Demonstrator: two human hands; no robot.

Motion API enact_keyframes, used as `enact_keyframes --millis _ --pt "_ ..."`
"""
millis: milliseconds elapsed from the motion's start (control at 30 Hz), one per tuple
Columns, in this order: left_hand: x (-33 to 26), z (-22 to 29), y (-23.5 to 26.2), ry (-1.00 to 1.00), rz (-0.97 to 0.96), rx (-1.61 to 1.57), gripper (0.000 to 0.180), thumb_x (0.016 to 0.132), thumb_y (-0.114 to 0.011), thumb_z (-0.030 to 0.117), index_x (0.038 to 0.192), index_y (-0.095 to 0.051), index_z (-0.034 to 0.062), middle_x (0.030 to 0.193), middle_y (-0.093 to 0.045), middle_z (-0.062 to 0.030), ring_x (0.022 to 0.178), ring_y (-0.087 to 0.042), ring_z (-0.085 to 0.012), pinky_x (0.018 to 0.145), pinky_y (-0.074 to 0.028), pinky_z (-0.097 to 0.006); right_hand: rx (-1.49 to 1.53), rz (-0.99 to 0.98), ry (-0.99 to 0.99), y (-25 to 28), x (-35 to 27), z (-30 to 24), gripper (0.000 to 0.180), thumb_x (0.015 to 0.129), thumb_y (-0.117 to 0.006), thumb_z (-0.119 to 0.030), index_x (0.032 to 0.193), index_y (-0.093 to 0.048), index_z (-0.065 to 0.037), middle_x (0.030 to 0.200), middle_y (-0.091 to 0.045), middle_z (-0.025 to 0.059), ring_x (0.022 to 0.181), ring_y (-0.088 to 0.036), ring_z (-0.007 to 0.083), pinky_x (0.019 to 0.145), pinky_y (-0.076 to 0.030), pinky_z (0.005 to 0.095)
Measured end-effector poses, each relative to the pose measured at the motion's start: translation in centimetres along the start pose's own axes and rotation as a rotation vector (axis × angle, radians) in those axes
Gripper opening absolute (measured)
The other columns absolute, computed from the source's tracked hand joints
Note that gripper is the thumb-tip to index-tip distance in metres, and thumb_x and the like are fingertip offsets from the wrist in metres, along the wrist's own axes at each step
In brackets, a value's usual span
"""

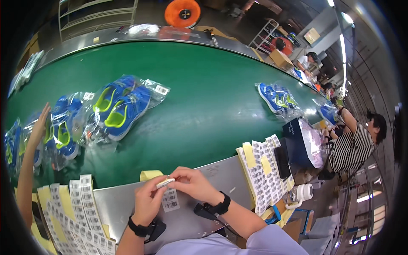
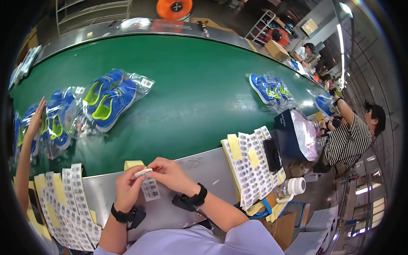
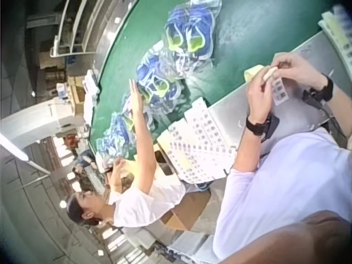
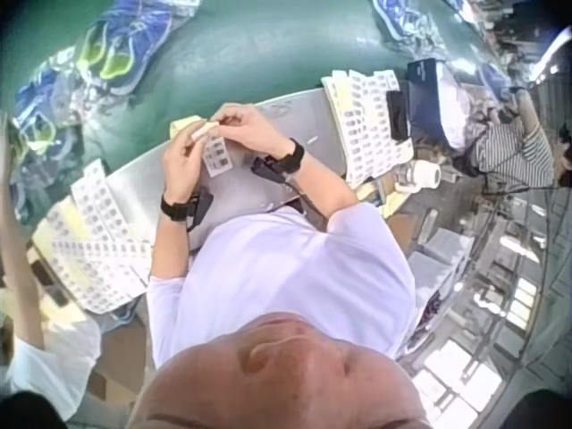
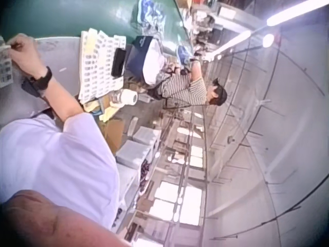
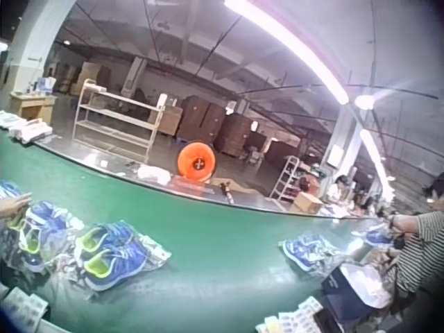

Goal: The recorder is peeling barcode labels from a sheet and applying them to packaged blue and green sneakers on a conveyor belt.

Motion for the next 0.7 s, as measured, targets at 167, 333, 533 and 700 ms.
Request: enact_keyframes --millis 167,333,533,700 --pt "-0.2 -0.3 -0.5 0.016 -0.035 -0.019 0.024 0.086 -0.066 -0.003 0.110 -0.066 -0.0040 0.089 -0.072 -0.0100 0.078 -0.068 -0.0096 0.068 -0.052 -0.023 0.103 -0.010 0.039 0.5 -1.1 -0.9 0.009 0.093 -0.063 -0.004 0.098 -0.066 0.003 0.097 -0.056 0.0031 0.089 -0.057 0.0081 0.078 -0.047 0.0234" --pt "-0.3 0.3 -0.9 0.028 -0.029 0.039 0.018 0.086 -0.067 -0.001 0.104 -0.068 -0.0038 0.084 -0.072 -0.0079 0.074 -0.067 -0.0086 0.066 -0.052 -0.022 0.086 0.018 0.048 0.8 -1.5 0.2 0.008 0.091 -0.063 -0.003 0.097 -0.067 0.002 0.096 -0.059 0.0043 0.087 -0.056 0.0098 0.076 -0.045 0.0246" --pt "-0.3 0.6 -1.0 0.003 -0.051 0.153 0.014 0.087 -0.066 0.001 0.100 -0.069 -0.0028 0.081 -0.072 -0.0083 0.071 -0.067 -0.0102 0.065 -0.052 -0.024 0.036 0.095 -0.023 1.1 -1.7 1.1 0.009 0.090 -0.067 -0.006 0.093 -0.065 0.002 0.094 -0.060 0.0023 0.085 -0.059 0.0074 0.073 -0.049 0.0234" --pt "-0.2 0.8 -1.0 -0.026 -0.039 0.142 0.013 0.088 -0.066 0.002 0.099 -0.070 -0.0020 0.079 -0.072 -0.0083 0.070 -0.067 -0.0099 0.064 -0.052 -0.024 0.113 0.105 -0.087 1.1 -1.9 1.4 0.006 0.089 -0.066 -0.003 0.092 -0.066 0.002 0.093 -0.061 0.0043 0.089 -0.060 0.0115 0.078 -0.048 0.0259"
Point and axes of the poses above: each hand's wrist, its own x-axis towards the middle knuckle, its own y-axis out of the back of the hand, z = x × y, the point moved 6 cm from there along x, towards the middle knuckle
